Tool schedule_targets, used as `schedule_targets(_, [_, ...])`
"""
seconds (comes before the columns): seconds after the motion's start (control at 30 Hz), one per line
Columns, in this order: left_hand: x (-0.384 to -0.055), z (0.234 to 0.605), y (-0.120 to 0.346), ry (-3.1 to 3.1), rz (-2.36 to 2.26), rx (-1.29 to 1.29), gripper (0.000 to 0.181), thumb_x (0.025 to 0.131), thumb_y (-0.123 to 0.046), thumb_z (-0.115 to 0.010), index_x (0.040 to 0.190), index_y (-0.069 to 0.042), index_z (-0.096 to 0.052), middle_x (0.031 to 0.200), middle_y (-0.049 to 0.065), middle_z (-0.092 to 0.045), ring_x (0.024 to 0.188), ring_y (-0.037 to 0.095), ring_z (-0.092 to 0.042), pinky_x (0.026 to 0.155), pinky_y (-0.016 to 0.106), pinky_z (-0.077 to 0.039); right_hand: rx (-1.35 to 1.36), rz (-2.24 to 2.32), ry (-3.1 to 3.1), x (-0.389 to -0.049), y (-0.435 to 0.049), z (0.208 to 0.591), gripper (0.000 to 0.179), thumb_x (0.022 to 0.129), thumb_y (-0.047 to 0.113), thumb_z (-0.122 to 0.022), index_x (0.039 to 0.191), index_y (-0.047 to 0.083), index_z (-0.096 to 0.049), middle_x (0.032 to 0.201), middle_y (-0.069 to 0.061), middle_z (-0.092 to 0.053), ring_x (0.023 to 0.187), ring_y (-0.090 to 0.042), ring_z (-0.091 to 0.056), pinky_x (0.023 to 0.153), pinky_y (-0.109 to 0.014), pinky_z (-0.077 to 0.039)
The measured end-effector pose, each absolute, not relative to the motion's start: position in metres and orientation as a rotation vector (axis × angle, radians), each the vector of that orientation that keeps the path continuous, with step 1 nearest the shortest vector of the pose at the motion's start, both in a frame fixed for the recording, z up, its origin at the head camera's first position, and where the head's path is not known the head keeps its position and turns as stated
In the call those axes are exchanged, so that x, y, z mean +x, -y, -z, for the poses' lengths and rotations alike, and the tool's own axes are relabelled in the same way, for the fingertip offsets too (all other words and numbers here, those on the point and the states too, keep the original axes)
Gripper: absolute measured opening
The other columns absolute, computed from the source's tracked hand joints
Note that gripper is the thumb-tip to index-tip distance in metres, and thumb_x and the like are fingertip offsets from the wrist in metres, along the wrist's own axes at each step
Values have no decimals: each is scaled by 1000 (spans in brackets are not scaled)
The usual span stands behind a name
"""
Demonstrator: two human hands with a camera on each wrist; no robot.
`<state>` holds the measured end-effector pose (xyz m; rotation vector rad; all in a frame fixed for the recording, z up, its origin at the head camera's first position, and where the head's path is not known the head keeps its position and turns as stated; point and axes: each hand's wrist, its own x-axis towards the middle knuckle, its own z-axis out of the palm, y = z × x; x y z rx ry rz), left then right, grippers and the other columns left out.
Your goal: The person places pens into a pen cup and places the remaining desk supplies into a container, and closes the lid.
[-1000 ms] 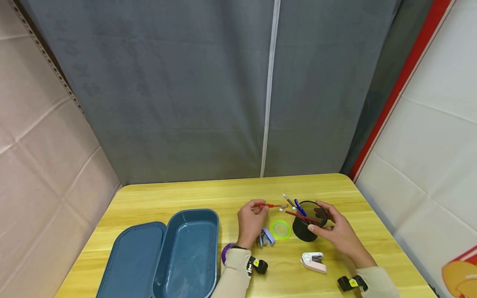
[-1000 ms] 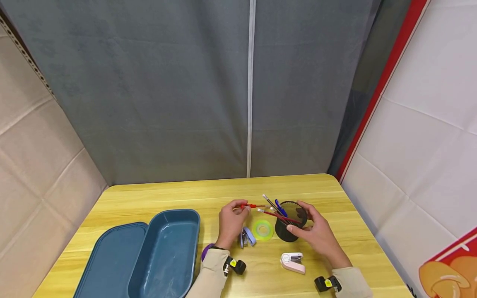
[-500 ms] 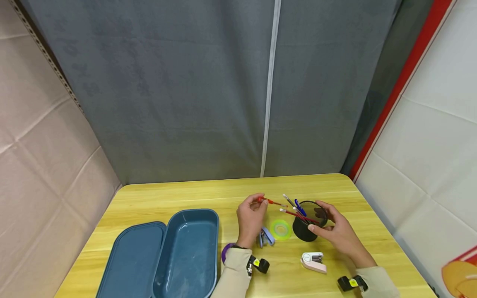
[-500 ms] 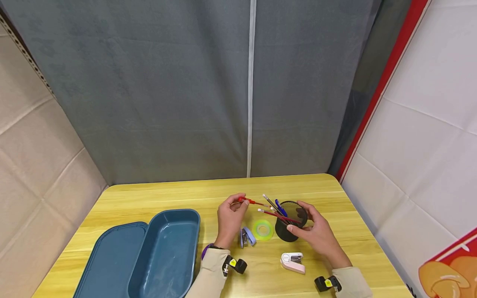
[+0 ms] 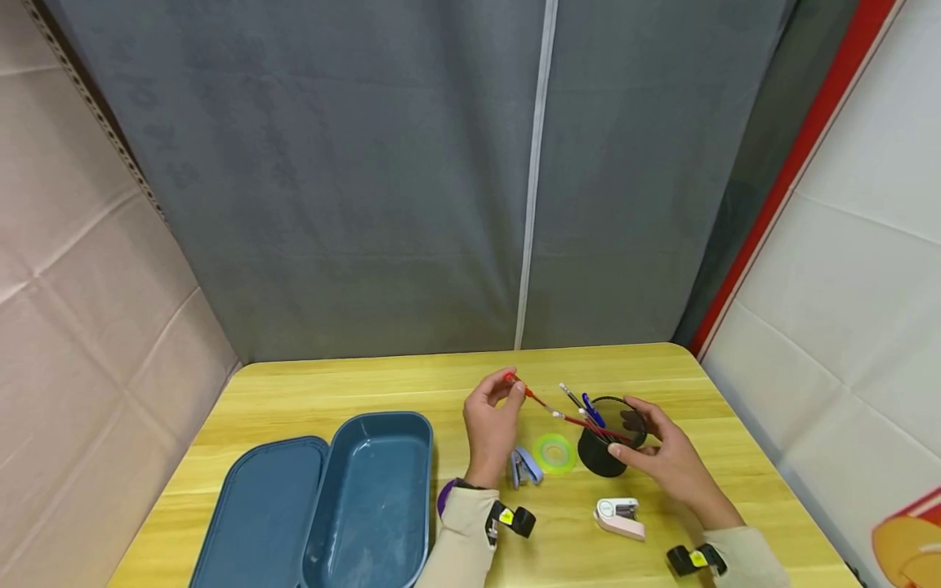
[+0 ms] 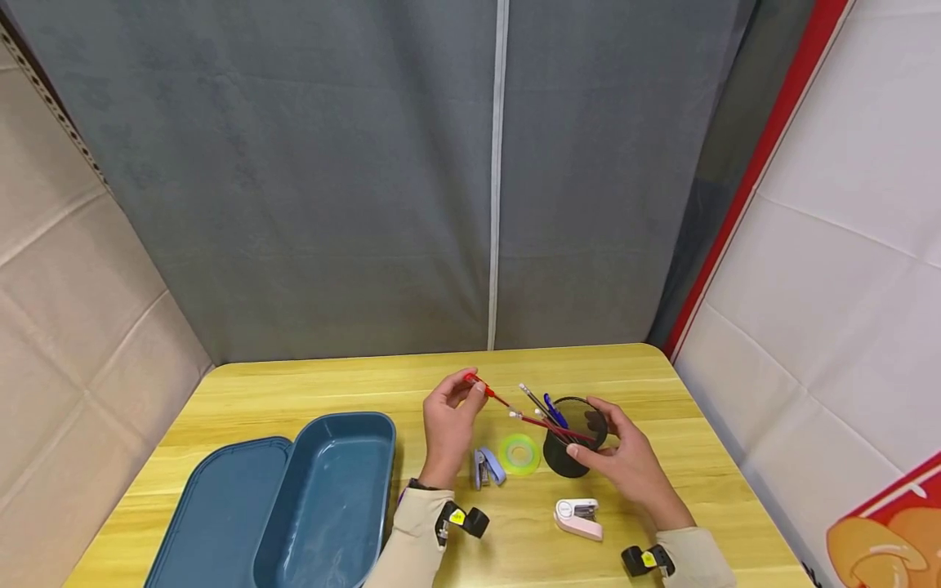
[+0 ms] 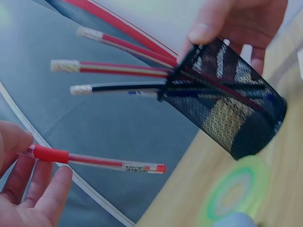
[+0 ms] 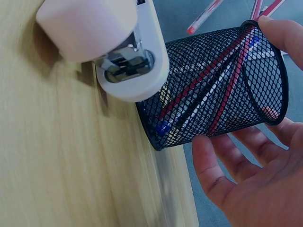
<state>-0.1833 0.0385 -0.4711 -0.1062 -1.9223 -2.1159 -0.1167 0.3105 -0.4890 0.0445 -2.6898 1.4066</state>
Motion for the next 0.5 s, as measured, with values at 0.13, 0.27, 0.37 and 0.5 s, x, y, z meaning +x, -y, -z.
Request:
schedule_targets(0.13, [-180,462,-39,1881,2119,-131,27,97,-14,-78,123,-8,-77,111,9,-77,100,21,-73,83,20,-62,41,-1413,2689,-117,-310,489,83,93,35,-84,161,16,-41,148,-17,-59,127,-35,-58,83,-22,-57])
schedule_targets(0.27, [-176,453,-37,1848,2139,-134,27,96,-13,-78,123,-8,-77,111,12,-76,102,23,-73,83,21,-62,45,-1413,2692,-117,-310,489,83,93,35,-84,161,17,-40,148,-17,-59,128,-36,-57,83,-22,-57])
schedule_targets(0.37, [-172,446,-35,1807,2182,-133,26,96,-12,-78,122,-8,-77,110,14,-75,102,24,-72,84,25,-63,47,-1414,2691,-117,-310,489,83,93,35,-84,161,16,-40,148,-17,-59,128,-36,-58,83,-22,-57])
schedule_targets(0.5, [-167,439,-31,1736,2240,-156,26,97,-9,-77,122,-6,-76,110,18,-73,102,25,-72,84,29,-64,44,-1411,2690,-117,-310,489,84,93,35,-84,161,14,-40,147,-18,-59,127,-36,-58,82,-22,-57])
